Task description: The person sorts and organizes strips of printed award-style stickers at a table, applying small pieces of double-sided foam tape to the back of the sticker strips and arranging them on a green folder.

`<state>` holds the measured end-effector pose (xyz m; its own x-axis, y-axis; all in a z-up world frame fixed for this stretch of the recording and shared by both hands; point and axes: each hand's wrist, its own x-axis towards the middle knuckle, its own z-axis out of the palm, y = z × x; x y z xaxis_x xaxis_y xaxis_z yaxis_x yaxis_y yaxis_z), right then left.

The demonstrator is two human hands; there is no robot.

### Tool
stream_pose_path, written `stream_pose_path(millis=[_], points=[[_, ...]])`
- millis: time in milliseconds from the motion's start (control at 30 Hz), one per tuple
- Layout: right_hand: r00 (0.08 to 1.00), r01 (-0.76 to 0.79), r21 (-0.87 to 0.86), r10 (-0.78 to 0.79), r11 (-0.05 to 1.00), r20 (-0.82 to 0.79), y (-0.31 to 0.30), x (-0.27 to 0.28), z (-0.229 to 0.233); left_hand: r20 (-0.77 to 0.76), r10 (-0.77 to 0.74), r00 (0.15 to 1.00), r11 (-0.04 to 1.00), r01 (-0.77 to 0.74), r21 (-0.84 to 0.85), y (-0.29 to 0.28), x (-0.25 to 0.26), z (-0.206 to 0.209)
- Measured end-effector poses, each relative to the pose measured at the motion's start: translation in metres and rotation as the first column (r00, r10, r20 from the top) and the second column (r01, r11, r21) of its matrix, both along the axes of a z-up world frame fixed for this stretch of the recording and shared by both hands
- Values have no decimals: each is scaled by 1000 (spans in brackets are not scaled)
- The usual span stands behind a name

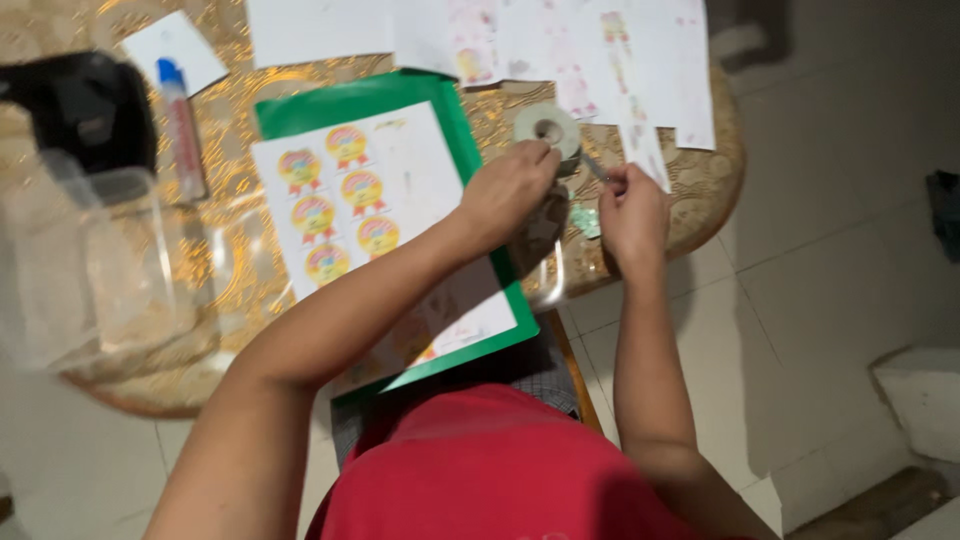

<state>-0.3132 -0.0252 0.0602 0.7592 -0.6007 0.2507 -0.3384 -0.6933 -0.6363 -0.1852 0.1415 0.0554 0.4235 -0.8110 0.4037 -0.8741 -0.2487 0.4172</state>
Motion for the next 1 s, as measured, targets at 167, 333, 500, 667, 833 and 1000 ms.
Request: stream_pose_path(millis=[167,333,500,667,833,1000], points=[[995,32,-343,-62,939,-77,-12,-22,-3,352,41,935,985,-96,142,-51,10,-8],[980,56,-257,-102,965,-169,-14,-26,0,194,-60,979,925,-19,379,-50,26,4],[960,-1,-275,-76,961,-268,-20,-31,12,41,-21,999,999,20,34,-34,32,25],[935,-84,-281,-22,956,-353,-35,-35,9,-393,-17,920,992,-33,-121,-9,22,63],[969,-213,-63,202,975,-145,-51,-37,29,-738,-60,672,989,-59,-135,10,8,69],[897,-318,420,413,850,-158,-50,-41,56,-743,-199,639,963,-14,-270,29,-4,52]])
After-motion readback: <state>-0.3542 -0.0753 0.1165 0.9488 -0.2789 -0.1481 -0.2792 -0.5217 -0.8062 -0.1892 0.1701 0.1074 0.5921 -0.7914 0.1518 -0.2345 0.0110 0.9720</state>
